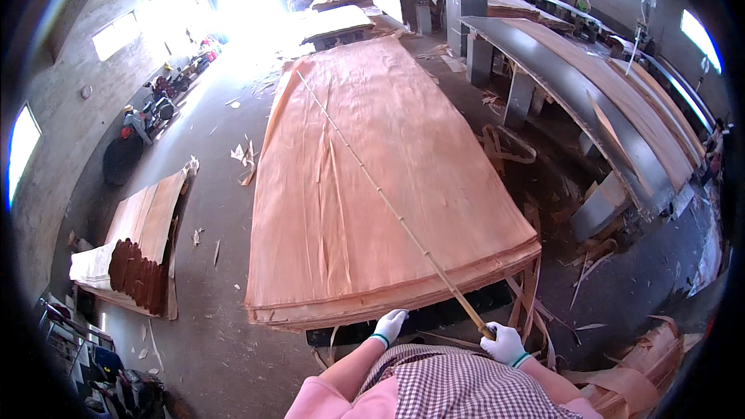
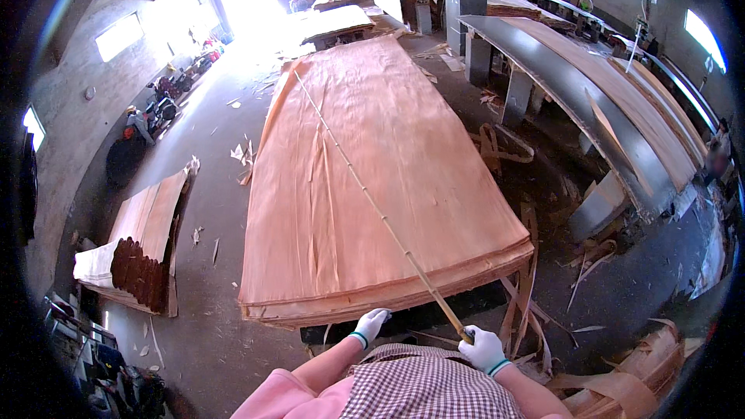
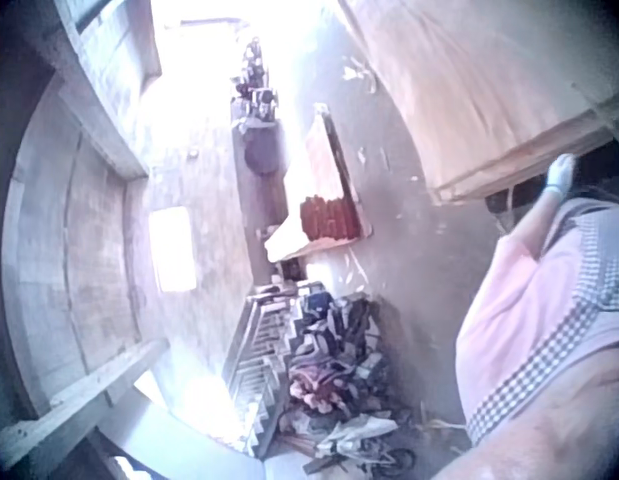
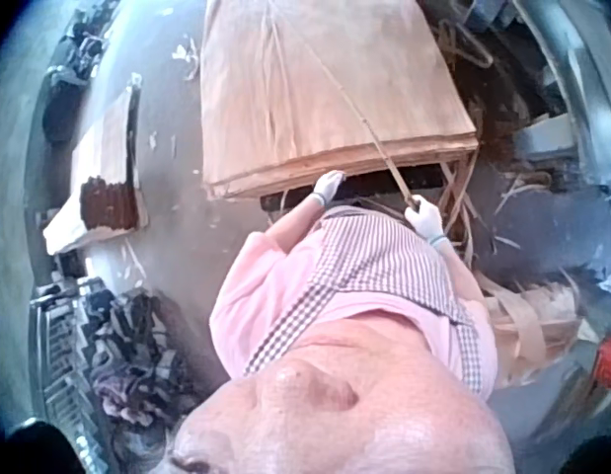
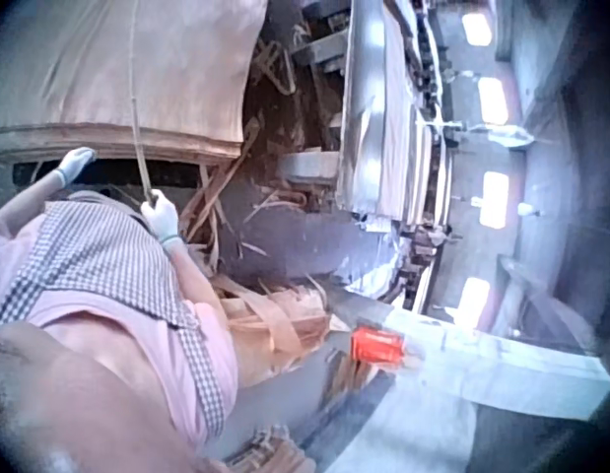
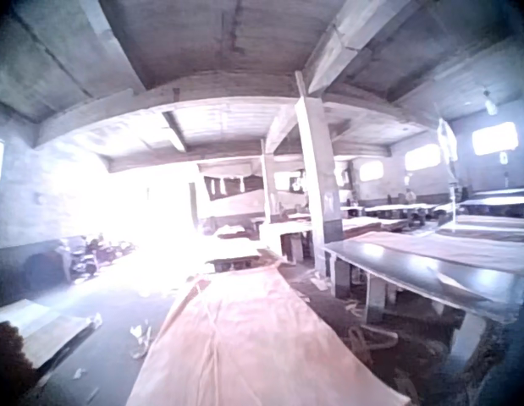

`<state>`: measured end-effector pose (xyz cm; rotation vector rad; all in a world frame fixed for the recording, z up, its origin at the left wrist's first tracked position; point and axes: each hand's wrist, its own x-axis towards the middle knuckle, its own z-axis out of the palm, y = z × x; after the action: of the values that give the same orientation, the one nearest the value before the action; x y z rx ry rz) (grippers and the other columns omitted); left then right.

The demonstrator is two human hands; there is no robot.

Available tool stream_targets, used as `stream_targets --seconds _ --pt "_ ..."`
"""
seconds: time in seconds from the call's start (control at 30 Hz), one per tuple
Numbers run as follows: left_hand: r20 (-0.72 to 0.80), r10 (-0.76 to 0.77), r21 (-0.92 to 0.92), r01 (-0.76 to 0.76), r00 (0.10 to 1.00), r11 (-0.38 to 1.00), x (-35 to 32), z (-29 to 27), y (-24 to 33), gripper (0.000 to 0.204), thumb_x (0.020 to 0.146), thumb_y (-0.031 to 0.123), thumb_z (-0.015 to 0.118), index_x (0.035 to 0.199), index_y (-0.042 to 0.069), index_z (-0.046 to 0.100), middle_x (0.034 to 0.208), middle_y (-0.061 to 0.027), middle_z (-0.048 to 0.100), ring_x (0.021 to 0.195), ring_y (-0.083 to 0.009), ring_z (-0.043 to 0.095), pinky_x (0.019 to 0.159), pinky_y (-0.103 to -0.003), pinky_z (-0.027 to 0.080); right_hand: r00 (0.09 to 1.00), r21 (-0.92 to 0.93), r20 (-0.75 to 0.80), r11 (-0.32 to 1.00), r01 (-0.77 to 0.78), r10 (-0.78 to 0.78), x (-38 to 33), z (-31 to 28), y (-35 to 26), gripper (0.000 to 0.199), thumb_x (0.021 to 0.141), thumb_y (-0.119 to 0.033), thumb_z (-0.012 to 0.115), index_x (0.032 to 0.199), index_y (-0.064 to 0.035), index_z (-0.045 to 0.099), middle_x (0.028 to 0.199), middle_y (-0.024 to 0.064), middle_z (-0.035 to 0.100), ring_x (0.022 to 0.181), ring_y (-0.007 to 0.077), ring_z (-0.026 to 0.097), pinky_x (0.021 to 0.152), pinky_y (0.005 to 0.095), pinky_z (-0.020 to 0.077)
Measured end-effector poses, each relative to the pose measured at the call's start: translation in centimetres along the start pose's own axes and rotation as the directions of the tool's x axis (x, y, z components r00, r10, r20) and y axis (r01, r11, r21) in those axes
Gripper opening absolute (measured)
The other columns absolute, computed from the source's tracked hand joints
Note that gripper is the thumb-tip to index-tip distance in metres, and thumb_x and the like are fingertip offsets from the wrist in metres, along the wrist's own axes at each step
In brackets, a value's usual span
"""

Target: The person trims and sorts wood veneers, using a utility knife to cut off rough edges and a long stick to flip and stack the sheets.

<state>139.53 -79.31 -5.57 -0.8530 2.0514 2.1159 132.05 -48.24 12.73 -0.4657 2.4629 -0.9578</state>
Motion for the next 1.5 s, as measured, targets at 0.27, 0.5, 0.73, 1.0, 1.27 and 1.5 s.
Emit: stream_targets --seconds 0.27,0.5,0.73,1.0,1.27,1.5 --pt "-0.046 -0.083 0.025 0.085 0.995 0.996 2.2 -1.8 -1.6 0.028 0.095 0.021 0.05 0.102 0.0 0.067 0.092 -0.0051 0.068 0.082 -0.0124 0.059 0.077 -0.027 0.047 0.997 -0.132 -0.073 0.991 0.001 -0.011 4.6 0.6 -3.3 0.037 0.076 -0.029 0.065 0.105 -0.0069 0.065 0.082 0.0208 0.066 0.078 0.0371 0.065 0.07 0.0442 0.0507" --pt "0.238 -0.176 0.016 0.177 0.955 0.984 6.7 7.3 -0.1 0.029 0.095 0.018 0.05 0.112 -0.001 0.064 0.101 -0.0087 0.069 0.09 -0.0156 0.063 0.083 -0.028 0.049 0.987 -0.076 -0.148 0.995 -0.066 0.054 0.1 -5.5 2.2 0.034 0.08 -0.032 0.061 0.11 -0.014 0.064 0.083 0.0164 0.067 0.075 0.0359 0.065 0.067 0.0451 0.0506" --pt "0.339 -0.384 0.268 0.303 0.859 0.914 11.0 22.3 4.7 0.026 0.091 0.023 0.054 0.101 0.004 0.069 0.091 -0.0076 0.07 0.08 -0.0145 0.063 0.071 -0.028 0.05 0.954 -0.089 0.036 0.951 -0.295 0.299 -3.0 -12.7 12.7 0.033 0.086 -0.028 0.053 0.116 -0.0154 0.061 0.084 0.013 0.067 0.077 0.0307 0.065 0.065 0.0428 0.0498" --pt "0.396 -0.303 -0.178 0.396 0.867 0.901 12.7 46.3 12.2 0.019 0.088 0.008 0.049 0.099 0.007 0.064 0.093 -0.0087 0.065 0.082 -0.0212 0.063 0.072 -0.031 0.052 0.978 -0.04 -0.05 0.978 -0.206 0.204 -6.3 -24.6 26.7 0.027 0.084 -0.025 0.054 0.106 -0.0126 0.061 0.074 0.0139 0.065 0.069 0.0327 0.064 0.061 0.044 0.0487" --pt "0.629 0.122 0.134 -0.262 0.768 0.956 16.0 66.3 20.3 0.029 0.089 0.001 0.049 0.116 -0.002 0.061 0.106 -0.0086 0.064 0.098 -0.0183 0.06 0.092 -0.031 0.047 0.939 -0.076 -0.325 0.987 -0.142 0.11 -7.3 -39.7 40.3 0.029 0.08 -0.023 0.062 0.107 -0.0144 0.064 0.073 0.0115 0.065 0.065 0.0295 0.064 0.058 0.0415 0.0492" --pt "0.717 0.547 0.3 -0.899 0.433 0.318 30.2 91.8 27.4 0.05 0.086 0.012 0.057 0.134 0.001 0.046 0.13 -0.0196 0.051 0.121 -0.0354 0.048 0.106 -0.044 0.034 0.859 0.0 -0.489 0.985 -0.174 0.152 -5.1 -56.0 51.4 0.024 0.079 -0.023 0.063 0.101 -0.0121 0.066 0.077 0.0124 0.065 0.067 0.0307 0.064 0.059 0.0386 0.0495"
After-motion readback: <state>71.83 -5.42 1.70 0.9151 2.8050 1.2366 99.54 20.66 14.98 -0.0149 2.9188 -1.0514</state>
